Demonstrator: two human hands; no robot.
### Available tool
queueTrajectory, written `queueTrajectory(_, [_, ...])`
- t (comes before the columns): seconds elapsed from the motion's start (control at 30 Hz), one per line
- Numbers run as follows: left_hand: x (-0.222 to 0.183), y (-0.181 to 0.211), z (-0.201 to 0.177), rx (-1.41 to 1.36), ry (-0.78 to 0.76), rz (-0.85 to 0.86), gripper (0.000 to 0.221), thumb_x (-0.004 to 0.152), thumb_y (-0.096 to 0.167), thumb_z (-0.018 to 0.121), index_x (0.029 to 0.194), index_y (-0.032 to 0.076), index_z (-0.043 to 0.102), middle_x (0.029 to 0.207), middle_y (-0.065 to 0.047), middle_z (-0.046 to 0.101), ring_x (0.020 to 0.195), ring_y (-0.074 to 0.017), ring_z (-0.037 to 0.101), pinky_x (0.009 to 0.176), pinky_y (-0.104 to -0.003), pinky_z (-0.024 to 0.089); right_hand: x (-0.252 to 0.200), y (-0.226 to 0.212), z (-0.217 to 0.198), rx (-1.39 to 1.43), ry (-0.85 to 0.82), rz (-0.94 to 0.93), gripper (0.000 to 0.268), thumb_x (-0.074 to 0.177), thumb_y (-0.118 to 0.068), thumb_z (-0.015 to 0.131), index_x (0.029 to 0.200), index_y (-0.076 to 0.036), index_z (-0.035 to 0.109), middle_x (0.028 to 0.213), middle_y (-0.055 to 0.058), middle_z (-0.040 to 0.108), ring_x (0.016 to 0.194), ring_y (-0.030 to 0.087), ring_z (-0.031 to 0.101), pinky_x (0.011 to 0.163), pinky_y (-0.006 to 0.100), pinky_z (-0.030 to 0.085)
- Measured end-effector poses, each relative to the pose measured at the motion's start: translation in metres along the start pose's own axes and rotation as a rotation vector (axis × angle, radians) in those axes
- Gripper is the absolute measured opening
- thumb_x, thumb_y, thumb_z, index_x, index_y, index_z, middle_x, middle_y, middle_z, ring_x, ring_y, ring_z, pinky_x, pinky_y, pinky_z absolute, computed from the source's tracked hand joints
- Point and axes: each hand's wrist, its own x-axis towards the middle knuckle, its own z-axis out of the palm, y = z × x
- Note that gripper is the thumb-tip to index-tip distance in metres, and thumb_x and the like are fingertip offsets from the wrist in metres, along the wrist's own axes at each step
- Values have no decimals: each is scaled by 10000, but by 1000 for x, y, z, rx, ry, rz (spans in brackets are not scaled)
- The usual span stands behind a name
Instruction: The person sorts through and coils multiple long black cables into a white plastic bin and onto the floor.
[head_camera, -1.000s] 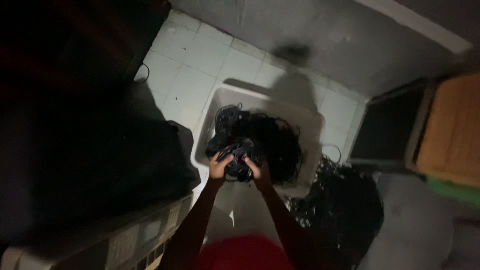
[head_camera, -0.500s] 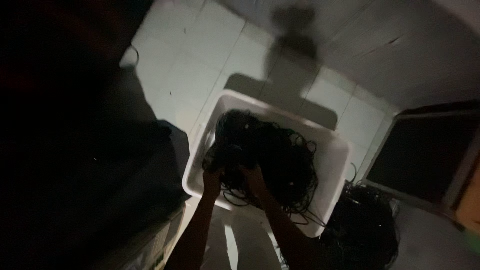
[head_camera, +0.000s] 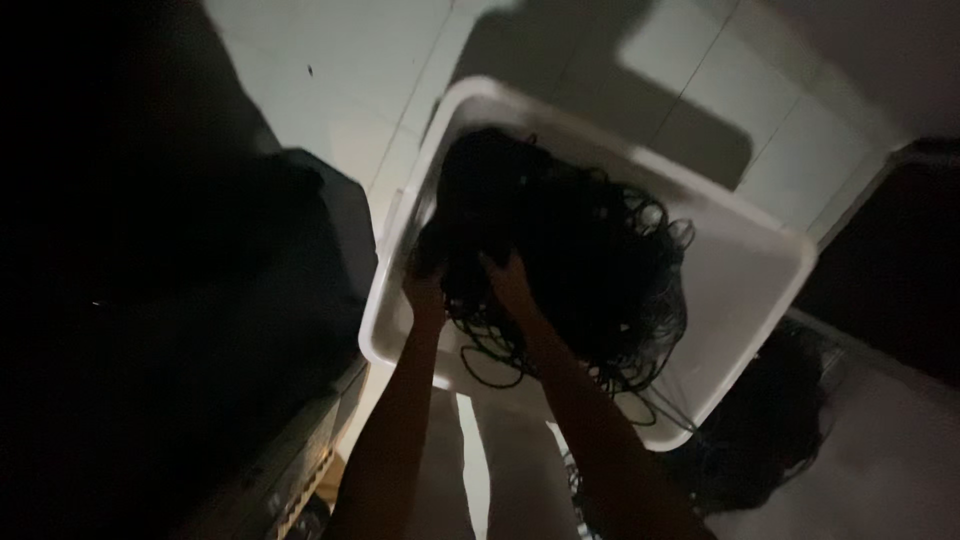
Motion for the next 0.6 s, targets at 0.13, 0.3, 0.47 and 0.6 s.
queueTrajectory(0.13, [16, 3, 1, 156, -1, -104, 592, 885, 177, 801, 1388, -10, 553, 1371, -176, 618, 1254, -325, 582, 1050, -420, 470, 37, 68, 23, -347, 17, -207, 681, 1028, -272, 640, 1574, -51, 298, 1570, 205, 412, 1430, 350, 445, 1182, 458, 388])
queueTrajectory(0.3, [10, 16, 7, 589, -58, 198, 590, 980, 219, 641, 1495, -8, 462, 1490, -239, 524, 1381, -401, 479, 1170, -494, 362, 15, 44, 29, -382, 6, -247, 654, 1052, -264, 555, 1610, -60, 282, 1610, 218, 389, 1419, 378, 457, 1143, 473, 409])
queueTrajectory(0.47, [-4, -10, 3, 1217, -154, 466, 577, 1045, 259, 533, 1572, 62, 403, 1586, -233, 437, 1485, -383, 370, 1235, -540, 216, 14, 24, 40, -796, 54, -188, 748, 980, -323, 598, 1557, -33, 221, 1598, 223, 331, 1376, 416, 477, 933, 456, 505])
queueTrajectory(0.6, [8, -55, -11, 1003, -152, 499, 659, 1053, 279, 537, 1582, -40, 308, 1604, -264, 378, 1497, -400, 350, 1250, -538, 212, 25, 64, 48, -1142, 91, -347, 778, 961, -310, 615, 1559, -14, 215, 1627, 267, 291, 1351, 442, 503, 820, 439, 571])
